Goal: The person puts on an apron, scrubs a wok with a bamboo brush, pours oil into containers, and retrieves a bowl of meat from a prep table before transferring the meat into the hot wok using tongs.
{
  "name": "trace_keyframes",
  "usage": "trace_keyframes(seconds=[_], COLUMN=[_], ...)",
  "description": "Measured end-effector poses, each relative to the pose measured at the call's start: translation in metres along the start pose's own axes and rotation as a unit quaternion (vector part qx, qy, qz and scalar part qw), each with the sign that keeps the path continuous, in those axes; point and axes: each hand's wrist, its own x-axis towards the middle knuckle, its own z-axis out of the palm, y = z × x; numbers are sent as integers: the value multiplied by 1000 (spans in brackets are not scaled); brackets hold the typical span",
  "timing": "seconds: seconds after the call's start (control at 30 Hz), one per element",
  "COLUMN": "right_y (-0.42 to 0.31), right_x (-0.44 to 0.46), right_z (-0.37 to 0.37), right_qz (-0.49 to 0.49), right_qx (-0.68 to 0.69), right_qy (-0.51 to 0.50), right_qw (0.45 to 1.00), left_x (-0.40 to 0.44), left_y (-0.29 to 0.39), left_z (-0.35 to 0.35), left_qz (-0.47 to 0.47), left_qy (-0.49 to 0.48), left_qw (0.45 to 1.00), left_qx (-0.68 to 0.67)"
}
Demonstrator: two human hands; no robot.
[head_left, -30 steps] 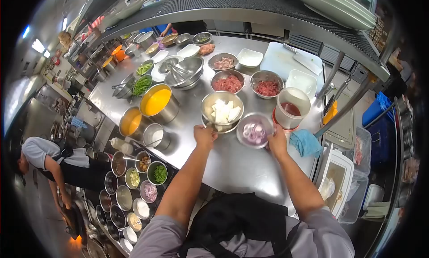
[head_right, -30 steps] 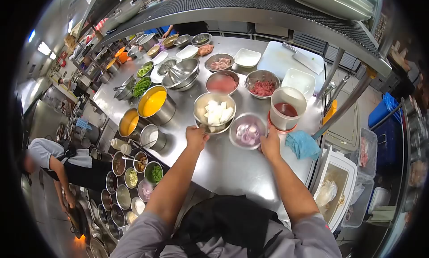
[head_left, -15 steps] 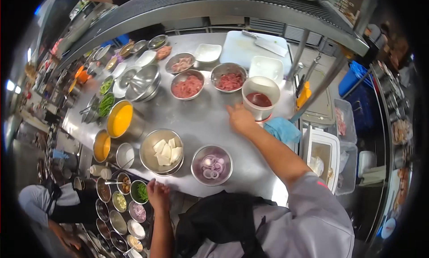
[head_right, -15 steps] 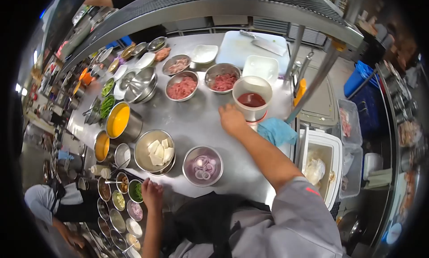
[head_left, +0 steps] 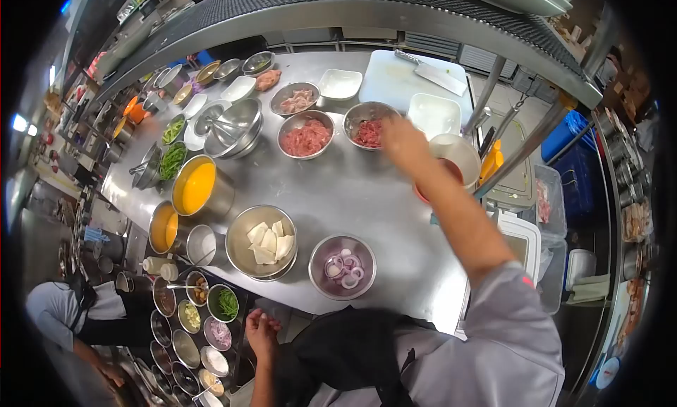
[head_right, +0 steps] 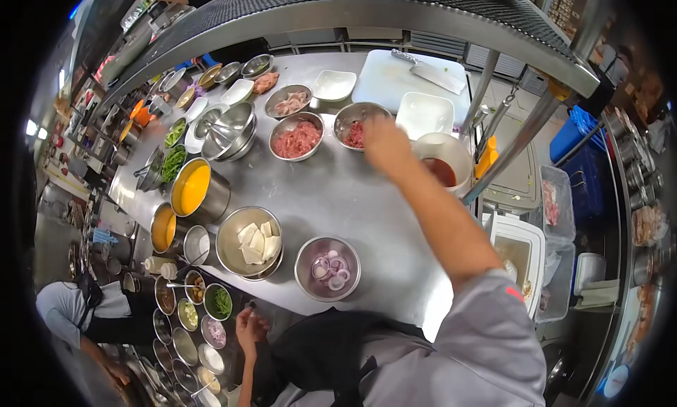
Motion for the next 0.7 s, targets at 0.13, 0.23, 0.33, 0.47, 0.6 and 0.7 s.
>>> trace_keyframes(seconds=[0.13,0.23,0.33,0.47,0.6,0.7], right_y=[53,98,117,74,42,4], right_x=[63,59,61,102,137,149], right_z=[-1,23,28,9,47,93], right_qz=[16,33,157,-47,-50,41], right_qx=[-119,-233,-145,-77,26,108], right_qy=[-226,-297,-198,-108,-174,-261], right_qw=[967,925,957,990,983,958], left_x=[0,-2,-10,-24,-20,-25], left_y=[9,6,3,2,9,12], left_z=[12,7,-6,-12,-10,-14], left_qz=[12,21,18,-9,13,22], left_qy=[-7,11,35,68,70,89], left_qw=[1000,999,999,997,997,995], left_qx=[27,22,21,33,27,32])
